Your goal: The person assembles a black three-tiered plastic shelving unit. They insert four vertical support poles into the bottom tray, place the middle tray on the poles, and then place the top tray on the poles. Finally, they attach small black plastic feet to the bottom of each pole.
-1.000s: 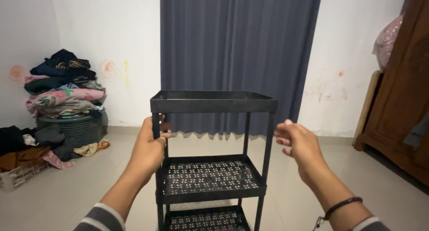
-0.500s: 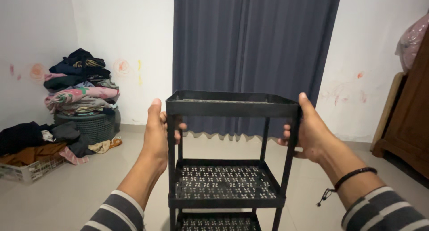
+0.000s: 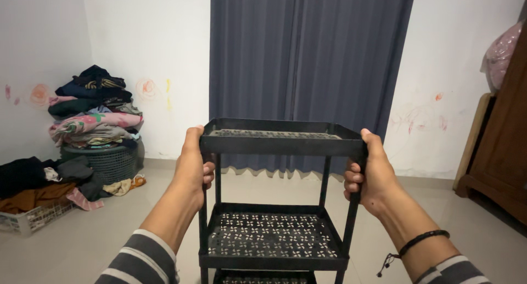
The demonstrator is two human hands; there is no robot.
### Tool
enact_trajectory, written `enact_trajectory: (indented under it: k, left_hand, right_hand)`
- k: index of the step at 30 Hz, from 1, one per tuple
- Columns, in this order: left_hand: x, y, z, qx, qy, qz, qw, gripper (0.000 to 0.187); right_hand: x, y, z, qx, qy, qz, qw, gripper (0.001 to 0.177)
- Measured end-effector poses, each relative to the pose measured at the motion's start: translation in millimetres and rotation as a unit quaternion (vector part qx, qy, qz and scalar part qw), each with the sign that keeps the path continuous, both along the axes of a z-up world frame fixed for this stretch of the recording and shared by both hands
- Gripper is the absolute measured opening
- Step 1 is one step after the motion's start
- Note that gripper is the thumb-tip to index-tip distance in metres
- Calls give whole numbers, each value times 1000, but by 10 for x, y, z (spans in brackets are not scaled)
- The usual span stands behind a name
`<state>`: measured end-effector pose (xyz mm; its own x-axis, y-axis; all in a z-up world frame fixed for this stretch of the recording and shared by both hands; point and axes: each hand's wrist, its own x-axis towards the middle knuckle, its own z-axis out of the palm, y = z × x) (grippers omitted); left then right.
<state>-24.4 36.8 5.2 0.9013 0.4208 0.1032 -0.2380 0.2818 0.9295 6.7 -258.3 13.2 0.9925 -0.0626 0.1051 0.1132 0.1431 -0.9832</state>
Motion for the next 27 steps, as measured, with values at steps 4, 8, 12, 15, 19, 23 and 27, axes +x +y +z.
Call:
enact_trajectory:
  k: [4,8,12,15,19,23,27]
  left_hand:
    - [27,3,-34,-9,-12,-1,1000,45]
    - [63,-4,-57,-24,-8,14,1000,43]
    - [80,-16,-91,-13,-30,34,999,45]
    - [88,-21,-105,-5,-40,51,998,46]
    - [79,-38,-100,2,-56,51,997,46]
    - [62,-81,-102,-17,-64,78,995,43]
    - [72,-114,-151,68,-119,146,980,56]
  right_hand:
    - [8,24,-27,6,-18,-23,1000,57]
    - [16,57,-55,17,-35,-49,998,51]
    - [40,73,-50,51,-31,-56,997,46]
    - [52,87,-44,67,-23,-73,995,42]
    - [59,89,-46,69,-32,-74,994,40]
    - [62,104,-54,72,-46,-84,993,39]
    - [67,103,-85,62,-57,-84,993,43]
